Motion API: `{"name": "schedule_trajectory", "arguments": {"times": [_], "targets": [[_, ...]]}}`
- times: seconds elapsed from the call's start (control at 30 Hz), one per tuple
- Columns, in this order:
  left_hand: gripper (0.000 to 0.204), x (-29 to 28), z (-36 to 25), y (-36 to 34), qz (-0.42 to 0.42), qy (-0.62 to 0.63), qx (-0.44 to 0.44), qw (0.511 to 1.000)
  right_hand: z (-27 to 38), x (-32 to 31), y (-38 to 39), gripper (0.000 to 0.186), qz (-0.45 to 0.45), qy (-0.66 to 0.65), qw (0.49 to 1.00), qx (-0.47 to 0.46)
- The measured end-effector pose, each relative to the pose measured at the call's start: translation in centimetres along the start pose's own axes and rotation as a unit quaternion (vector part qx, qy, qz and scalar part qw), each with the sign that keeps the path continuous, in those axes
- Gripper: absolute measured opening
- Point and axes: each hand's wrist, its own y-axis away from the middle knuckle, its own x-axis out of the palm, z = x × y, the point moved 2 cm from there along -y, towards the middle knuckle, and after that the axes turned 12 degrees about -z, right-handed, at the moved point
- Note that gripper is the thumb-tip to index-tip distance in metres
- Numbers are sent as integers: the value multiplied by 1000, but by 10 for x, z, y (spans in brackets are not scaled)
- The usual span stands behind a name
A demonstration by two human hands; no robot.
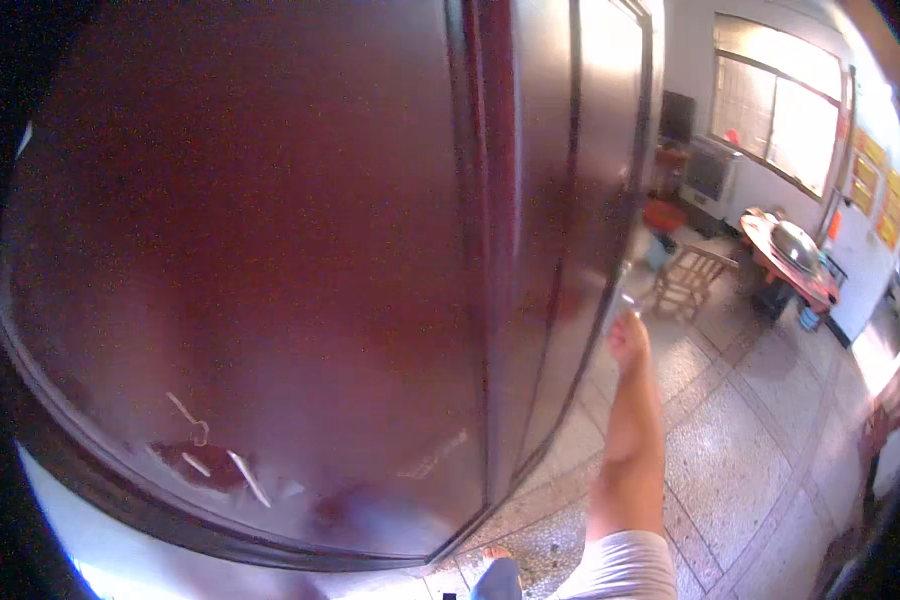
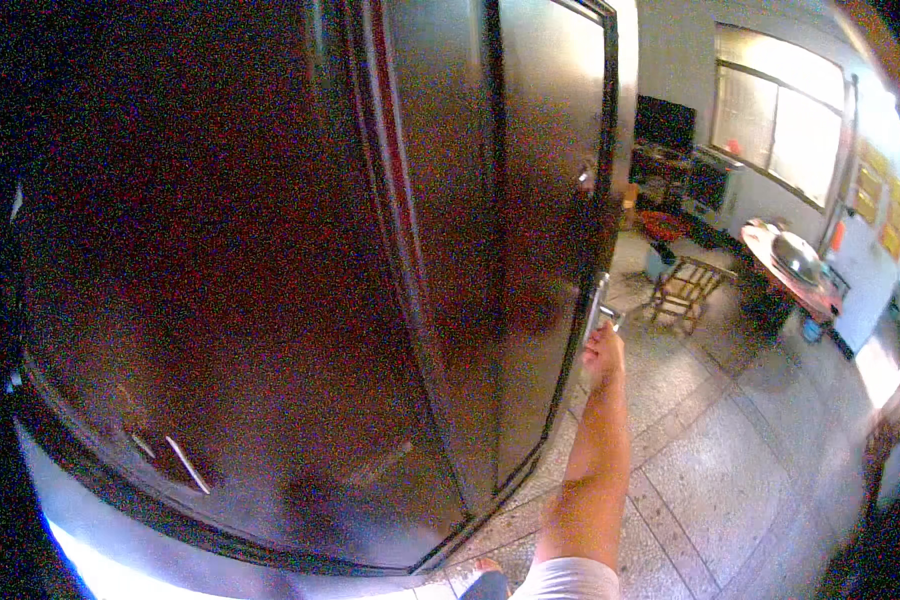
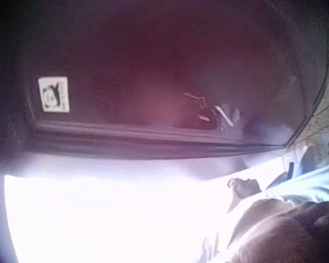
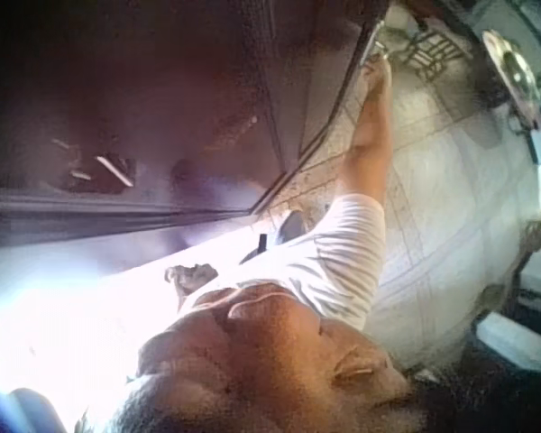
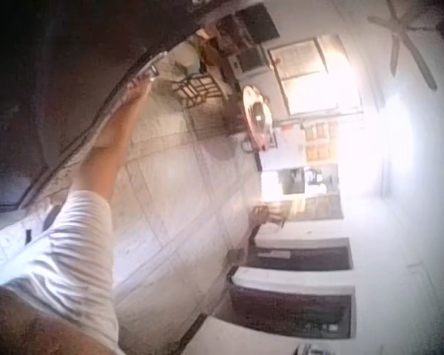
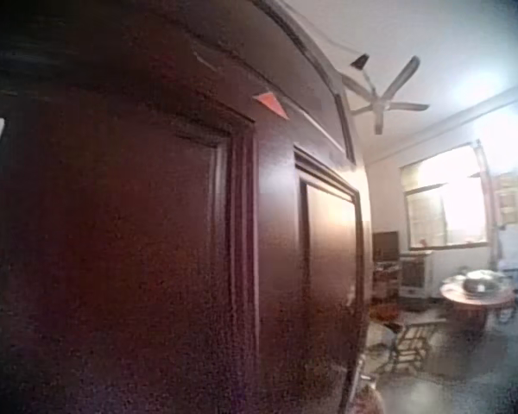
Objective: The person wipes the kitchen counter with a cloth, walks to an entryway door, and wipes down the surfaces, handle, and edges of the door with the cloth.
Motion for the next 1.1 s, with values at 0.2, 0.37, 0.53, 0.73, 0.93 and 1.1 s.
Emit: {"name": "schedule_trajectory", "arguments": {"times": [0.2, 0.37, 0.53, 0.73, 0.93, 1.1], "targets": [[40, -7, 15, 23, 72, -26, -74, 994, 71, -163, 105, 25, 38, -57, 994, -90], [38, 3, 47, 30, 148, -31, -145, 978, 116, -250, 221, 30, -146, -100, 978, -106], [37, 17, 77, 31, 222, -43, -222, 948, 130, -329, 325, 25, -242, -92, 958, -124], [35, -23, 79, 73, 263, -71, -317, 908, 117, -413, 463, 23, -318, -173, 907, -216], [34, -56, 30, 83, 293, -100, -393, 866, 93, -470, 608, 23, -375, -151, 852, -332], [41, -8, -64, 132, 138, -312, -259, 904, 49, -450, 699, 17, -509, -189, 765, -347]]}}
